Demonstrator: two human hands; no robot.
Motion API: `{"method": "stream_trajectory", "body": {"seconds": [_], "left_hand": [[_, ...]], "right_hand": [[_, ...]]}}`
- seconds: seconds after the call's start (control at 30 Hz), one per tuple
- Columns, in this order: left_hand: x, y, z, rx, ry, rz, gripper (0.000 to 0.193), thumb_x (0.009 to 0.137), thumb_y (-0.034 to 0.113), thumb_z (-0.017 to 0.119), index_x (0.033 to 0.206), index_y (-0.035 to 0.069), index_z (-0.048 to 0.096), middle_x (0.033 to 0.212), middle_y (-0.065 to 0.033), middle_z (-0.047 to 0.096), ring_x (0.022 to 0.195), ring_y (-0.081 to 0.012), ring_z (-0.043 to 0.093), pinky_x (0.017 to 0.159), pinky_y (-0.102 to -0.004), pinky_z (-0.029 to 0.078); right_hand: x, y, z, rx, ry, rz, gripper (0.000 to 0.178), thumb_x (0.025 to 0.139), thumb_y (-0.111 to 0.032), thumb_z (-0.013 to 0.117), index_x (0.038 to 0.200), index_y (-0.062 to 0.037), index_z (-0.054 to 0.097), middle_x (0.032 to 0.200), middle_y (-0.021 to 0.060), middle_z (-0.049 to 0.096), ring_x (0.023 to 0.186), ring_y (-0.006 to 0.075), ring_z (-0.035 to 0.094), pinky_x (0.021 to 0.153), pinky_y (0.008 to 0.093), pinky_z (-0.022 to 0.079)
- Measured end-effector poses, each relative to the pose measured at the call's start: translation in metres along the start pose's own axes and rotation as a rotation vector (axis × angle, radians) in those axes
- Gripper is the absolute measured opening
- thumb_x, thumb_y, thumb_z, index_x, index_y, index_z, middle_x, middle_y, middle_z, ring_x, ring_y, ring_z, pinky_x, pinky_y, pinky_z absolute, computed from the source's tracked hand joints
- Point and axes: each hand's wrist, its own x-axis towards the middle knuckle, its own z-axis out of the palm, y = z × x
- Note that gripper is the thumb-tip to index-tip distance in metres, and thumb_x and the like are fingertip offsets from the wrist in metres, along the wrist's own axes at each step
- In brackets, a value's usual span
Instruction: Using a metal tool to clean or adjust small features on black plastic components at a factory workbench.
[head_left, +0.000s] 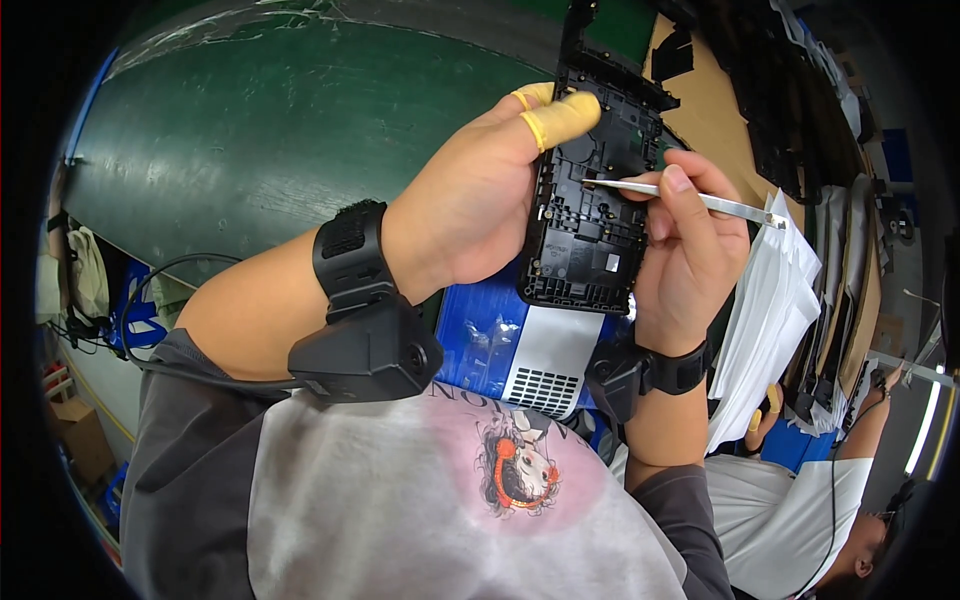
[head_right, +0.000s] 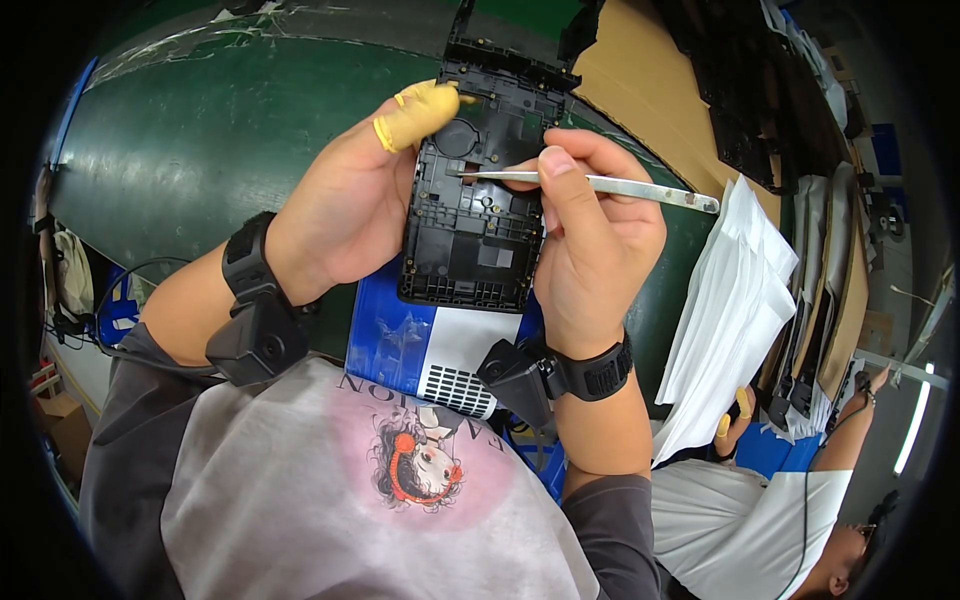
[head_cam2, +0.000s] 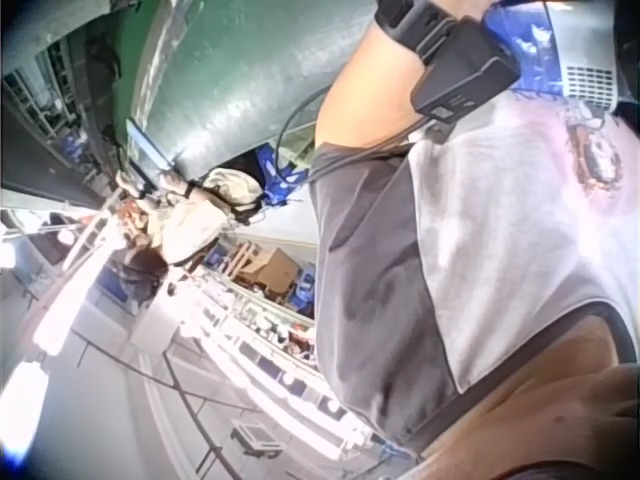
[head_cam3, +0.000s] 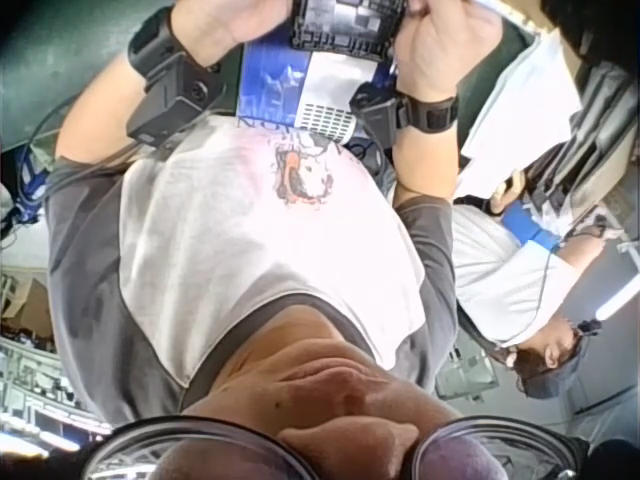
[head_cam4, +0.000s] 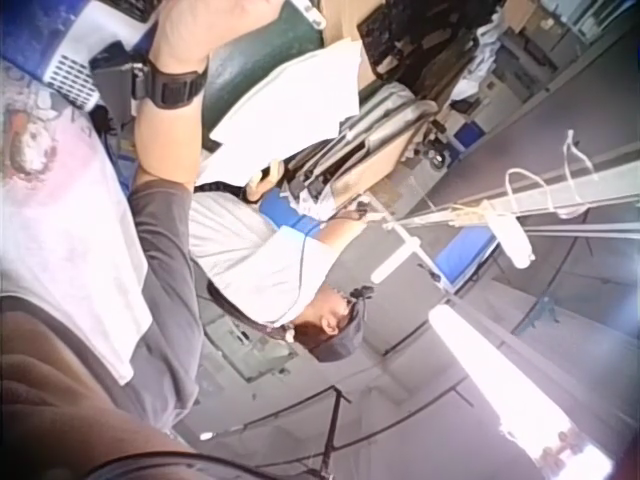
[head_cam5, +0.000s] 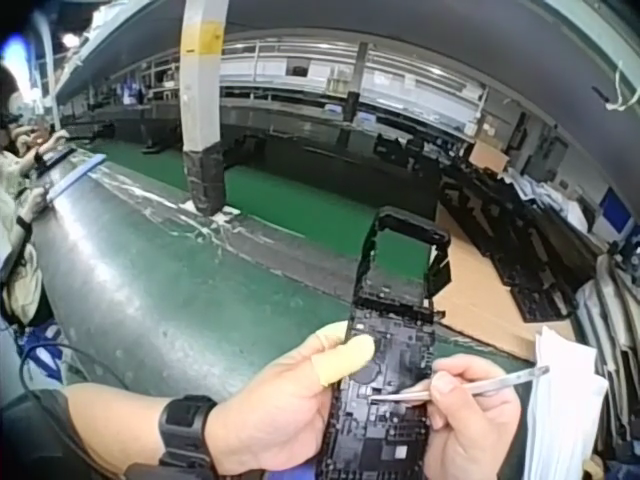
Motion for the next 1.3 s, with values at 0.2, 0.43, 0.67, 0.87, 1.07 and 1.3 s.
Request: {"method": "stream_trajectory", "body": {"seconds": [0.2, 0.43, 0.67, 0.87, 1.07, 1.3], "left_hand": [[0.003, 0.000, 0.002, 0.165, 0.141, 0.064, 0.041, 0.072, -0.002, 0.048, 0.112, -0.001, 0.038, 0.098, -0.0108, 0.053, 0.086, -0.0165, 0.055, 0.078, -0.0290, 0.046], [0.033, 0.012, -0.011, 0.291, 0.154, 0.081, 0.035, 0.070, -0.005, 0.046, 0.105, -0.003, 0.042, 0.094, -0.0118, 0.054, 0.081, -0.0179, 0.056, 0.075, -0.0304, 0.047], [0.189, 0.116, -0.040, 1.359, 0.528, 0.026, 0.039, 0.071, 0.009, 0.050, 0.107, -0.004, 0.047, 0.091, -0.0158, 0.057, 0.082, -0.0254, 0.056, 0.076, -0.0371, 0.046], [0.287, 0.034, 0.024, 2.046, -0.170, 0.362, 0.041, 0.073, 0.019, 0.054, 0.108, -0.001, 0.050, 0.106, -0.0185, 0.053, 0.101, -0.0297, 0.050, 0.087, -0.0341, 0.039], [0.310, -0.116, 0.059, 2.198, -0.728, 0.357, 0.044, 0.084, 0.038, 0.039, 0.125, 0.022, 0.037, 0.133, -0.0172, 0.026, 0.123, -0.0309, 0.023, 0.099, -0.0437, 0.023], [0.245, -0.074, 0.064, 2.420, -0.646, 0.052, 0.049, 0.077, 0.045, 0.045, 0.120, 0.022, 0.044, 0.125, -0.0116, 0.040, 0.120, -0.0340, 0.026, 0.091, -0.0523, 0.025]], "right_hand": [[0.006, -0.001, -0.002, 0.006, 0.002, -0.026, 0.017, 0.076, -0.003, 0.056, 0.091, 0.0058, 0.055, 0.069, 0.0075, 0.057, 0.051, 0.0047, 0.041, 0.051, 0.0155, 0.034], [0.006, -0.035, -0.042, 0.068, 0.235, -0.146, 0.015, 0.077, -0.002, 0.055, 0.088, 0.0068, 0.054, 0.067, 0.0101, 0.057, 0.049, 0.0060, 0.041, 0.047, 0.0166, 0.033], [-0.003, 0.003, -0.090, 0.038, 0.390, -0.053, 0.011, 0.076, -0.002, 0.056, 0.084, 0.0048, 0.055, 0.060, 0.0040, 0.052, 0.046, 0.0059, 0.043, 0.042, 0.0159, 0.030], [-0.002, 0.001, -0.083, 0.067, 0.334, -0.090, 0.012, 0.075, -0.002, 0.057, 0.085, 0.0044, 0.055, 0.064, 0.0041, 0.054, 0.051, 0.0052, 0.045, 0.047, 0.0163, 0.033], [-0.001, 0.003, -0.088, 0.054, 0.308, -0.063, 0.012, 0.075, -0.002, 0.056, 0.085, 0.0042, 0.055, 0.065, 0.0044, 0.054, 0.051, 0.0046, 0.042, 0.047, 0.0160, 0.033], [0.002, -0.004, -0.091, 0.072, 0.349, -0.095, 0.011, 0.075, -0.001, 0.056, 0.084, 0.0045, 0.055, 0.065, 0.0044, 0.054, 0.050, 0.0052, 0.043, 0.048, 0.0162, 0.034]]}}
